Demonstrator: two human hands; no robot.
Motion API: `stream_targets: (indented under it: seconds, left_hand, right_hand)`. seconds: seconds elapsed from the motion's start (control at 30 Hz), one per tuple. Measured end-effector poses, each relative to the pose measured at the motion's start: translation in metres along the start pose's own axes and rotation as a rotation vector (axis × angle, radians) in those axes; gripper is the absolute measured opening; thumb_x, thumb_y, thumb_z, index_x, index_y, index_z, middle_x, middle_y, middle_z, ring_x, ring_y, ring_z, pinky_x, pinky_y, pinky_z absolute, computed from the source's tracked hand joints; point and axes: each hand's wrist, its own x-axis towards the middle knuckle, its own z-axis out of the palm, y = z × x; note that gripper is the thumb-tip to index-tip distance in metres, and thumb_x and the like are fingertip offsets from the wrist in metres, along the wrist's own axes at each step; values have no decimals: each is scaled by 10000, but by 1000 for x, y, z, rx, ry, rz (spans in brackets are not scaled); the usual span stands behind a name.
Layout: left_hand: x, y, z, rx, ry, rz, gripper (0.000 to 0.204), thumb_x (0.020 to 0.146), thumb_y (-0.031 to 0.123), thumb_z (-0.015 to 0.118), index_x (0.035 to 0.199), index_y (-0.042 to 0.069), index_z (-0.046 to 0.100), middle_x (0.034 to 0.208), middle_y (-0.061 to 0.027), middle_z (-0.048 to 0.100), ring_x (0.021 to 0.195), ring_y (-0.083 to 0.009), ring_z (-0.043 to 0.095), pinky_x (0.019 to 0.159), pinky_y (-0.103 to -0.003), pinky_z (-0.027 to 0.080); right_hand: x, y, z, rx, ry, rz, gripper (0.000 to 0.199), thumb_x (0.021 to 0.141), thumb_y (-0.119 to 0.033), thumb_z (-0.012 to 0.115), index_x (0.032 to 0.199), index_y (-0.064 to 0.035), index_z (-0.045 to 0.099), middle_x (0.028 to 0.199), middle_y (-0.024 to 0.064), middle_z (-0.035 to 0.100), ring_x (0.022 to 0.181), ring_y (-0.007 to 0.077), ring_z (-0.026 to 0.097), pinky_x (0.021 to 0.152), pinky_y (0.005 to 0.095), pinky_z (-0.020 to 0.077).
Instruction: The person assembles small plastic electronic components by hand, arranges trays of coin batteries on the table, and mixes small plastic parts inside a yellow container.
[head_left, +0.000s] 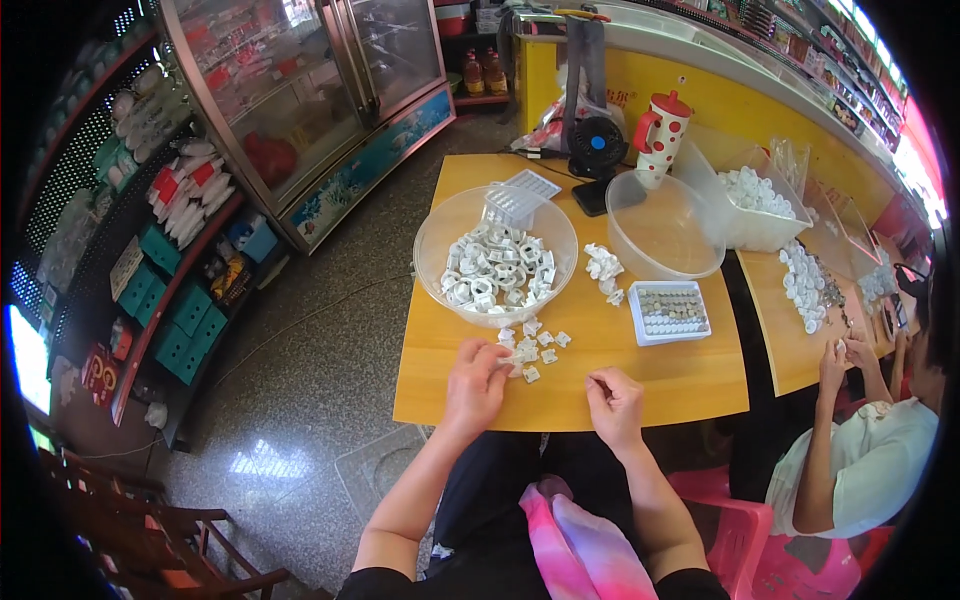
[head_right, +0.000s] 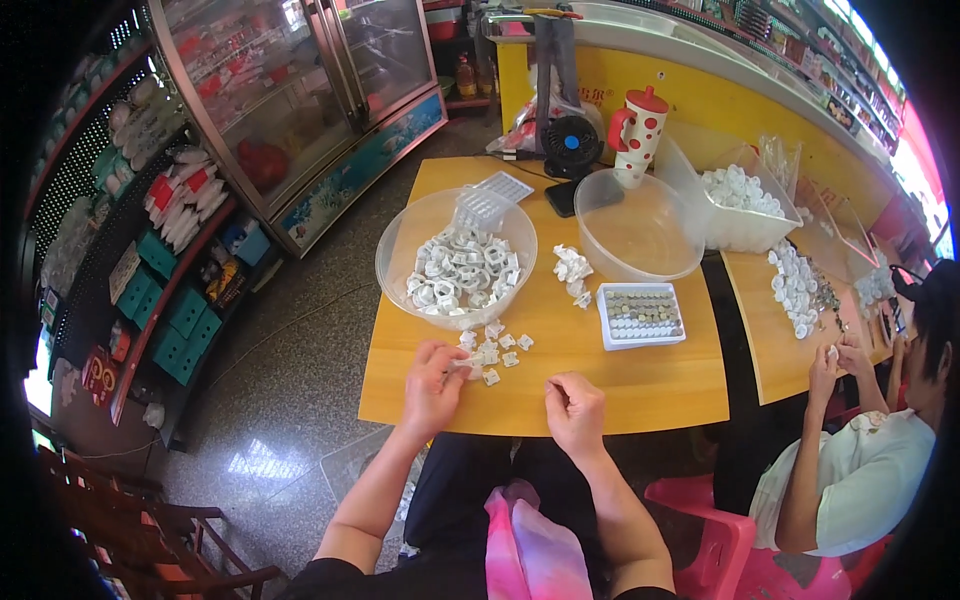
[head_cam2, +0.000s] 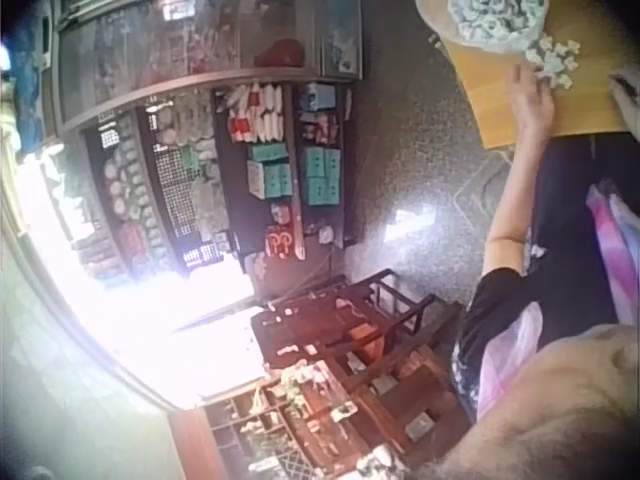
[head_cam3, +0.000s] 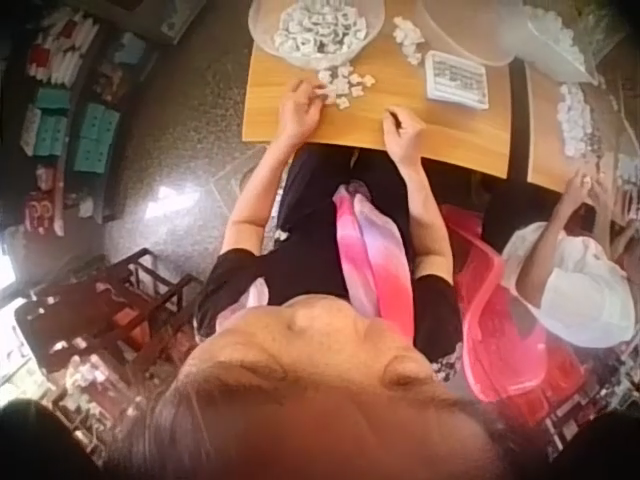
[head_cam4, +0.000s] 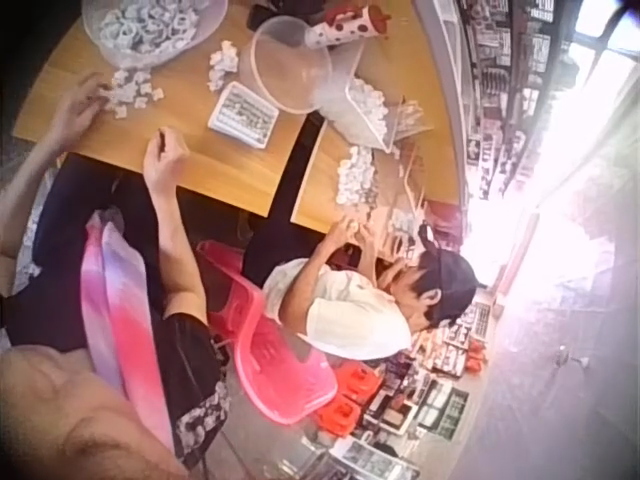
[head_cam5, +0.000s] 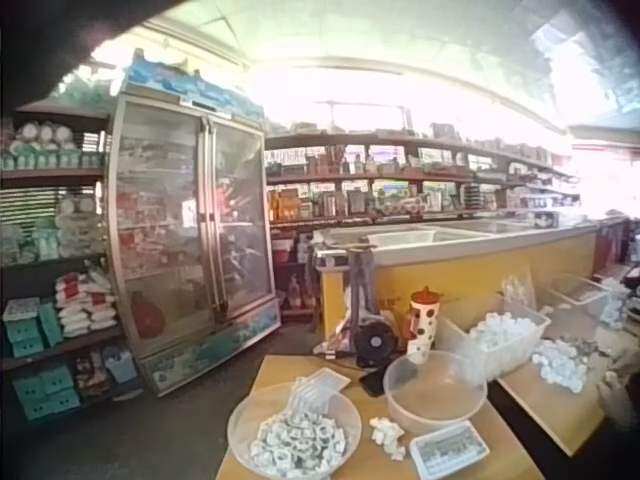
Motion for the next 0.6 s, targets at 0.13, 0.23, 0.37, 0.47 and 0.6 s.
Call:
stream_targets:
  seconds: [0.13,0.23,0.37,0.47,0.6]
  left_hand:
    - [8,6,17,216,68,204,268,785,53,661,1053,44,659,1093,-160,588,971,-358,559,817,-416,476]
    - [11,4,23,211,90,238,271,784,29,653,1055,38,664,1138,-167,596,981,-365,559,842,-417,473]
    - [12,4,21,143,117,256,249,784,-6,643,1029,22,680,1148,-157,618,1011,-350,559,864,-401,470]
    - [11,3,17,34,130,230,206,795,-32,636,991,4,691,1120,-144,642,1022,-321,573,878,-378,465]
    - [7,-11,8,-203,185,98,164,837,-25,624,985,-4,691,1104,-127,653,1007,-256,596,872,-331,467]
  right_hand:
    - [2,-2,-3,-29,-1,2,43,780,69,597,800,31,593,673,126,576,558,208,564,512,292,425]
    - [2,-1,-3,-14,10,-3,47,779,70,601,801,29,594,672,132,574,557,219,564,510,298,424]
    - [3,2,-3,17,15,-13,47,780,70,601,800,27,594,663,132,564,549,226,556,504,301,417]
    - [2,1,-4,-8,5,-7,46,781,69,603,800,28,593,655,129,555,543,229,548,500,304,412]
    - [3,-10,-5,-13,-53,-22,35,782,49,623,777,18,605,631,117,544,517,205,534,476,302,398]
